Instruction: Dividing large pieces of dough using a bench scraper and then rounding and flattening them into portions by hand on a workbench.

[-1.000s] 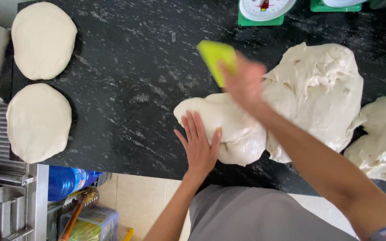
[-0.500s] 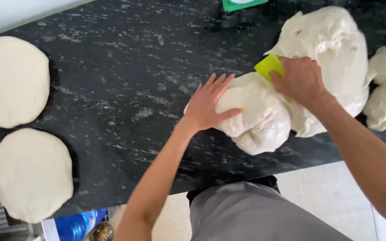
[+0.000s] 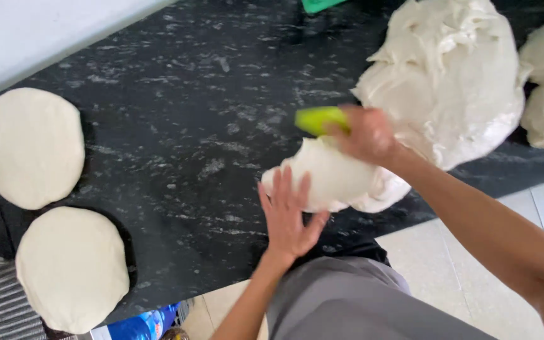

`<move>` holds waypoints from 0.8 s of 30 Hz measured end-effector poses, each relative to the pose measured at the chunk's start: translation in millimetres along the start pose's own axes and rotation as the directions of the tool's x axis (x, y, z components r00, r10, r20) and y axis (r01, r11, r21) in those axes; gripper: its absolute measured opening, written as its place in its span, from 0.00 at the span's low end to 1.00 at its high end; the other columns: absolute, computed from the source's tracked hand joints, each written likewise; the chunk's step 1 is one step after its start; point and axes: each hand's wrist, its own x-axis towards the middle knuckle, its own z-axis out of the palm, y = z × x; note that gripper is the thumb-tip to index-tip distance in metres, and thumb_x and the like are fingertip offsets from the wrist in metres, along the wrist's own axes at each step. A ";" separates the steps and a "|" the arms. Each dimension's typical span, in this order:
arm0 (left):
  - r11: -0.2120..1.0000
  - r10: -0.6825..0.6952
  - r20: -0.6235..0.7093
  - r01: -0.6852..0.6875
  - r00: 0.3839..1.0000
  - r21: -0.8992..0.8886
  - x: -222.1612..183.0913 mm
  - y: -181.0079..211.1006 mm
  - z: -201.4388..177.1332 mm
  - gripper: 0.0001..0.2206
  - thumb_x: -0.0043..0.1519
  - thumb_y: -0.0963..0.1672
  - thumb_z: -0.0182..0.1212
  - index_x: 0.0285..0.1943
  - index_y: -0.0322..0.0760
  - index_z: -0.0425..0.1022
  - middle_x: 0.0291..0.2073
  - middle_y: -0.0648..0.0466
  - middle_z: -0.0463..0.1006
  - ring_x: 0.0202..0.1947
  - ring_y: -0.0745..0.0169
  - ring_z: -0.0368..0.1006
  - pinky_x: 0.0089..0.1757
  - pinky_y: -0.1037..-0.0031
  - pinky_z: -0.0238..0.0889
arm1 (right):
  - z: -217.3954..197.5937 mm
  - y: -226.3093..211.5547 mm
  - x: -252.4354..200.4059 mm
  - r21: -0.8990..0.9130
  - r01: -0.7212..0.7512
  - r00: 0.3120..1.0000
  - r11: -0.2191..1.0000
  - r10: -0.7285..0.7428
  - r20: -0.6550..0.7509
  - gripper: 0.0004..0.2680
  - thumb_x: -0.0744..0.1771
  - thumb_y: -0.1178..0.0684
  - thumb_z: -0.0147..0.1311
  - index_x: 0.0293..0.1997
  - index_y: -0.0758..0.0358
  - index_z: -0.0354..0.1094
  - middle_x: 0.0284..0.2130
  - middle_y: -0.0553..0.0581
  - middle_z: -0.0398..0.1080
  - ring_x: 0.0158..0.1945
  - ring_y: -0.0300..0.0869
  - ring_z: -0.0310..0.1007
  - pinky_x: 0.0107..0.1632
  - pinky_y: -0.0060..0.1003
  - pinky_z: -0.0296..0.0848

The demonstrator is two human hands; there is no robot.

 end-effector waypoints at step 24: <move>0.977 0.134 0.249 -0.170 0.959 0.128 73.5 -8.2 -12.3 0.29 0.67 0.57 0.53 0.75 0.48 0.64 0.73 0.44 0.63 0.74 0.40 0.56 0.68 0.42 0.43 | 6.4 -34.4 -30.2 0.127 -0.067 0.969 0.990 0.095 -0.227 0.09 0.65 0.47 0.59 0.36 0.62 0.74 0.25 0.67 0.74 0.31 0.61 0.75 0.36 0.55 0.73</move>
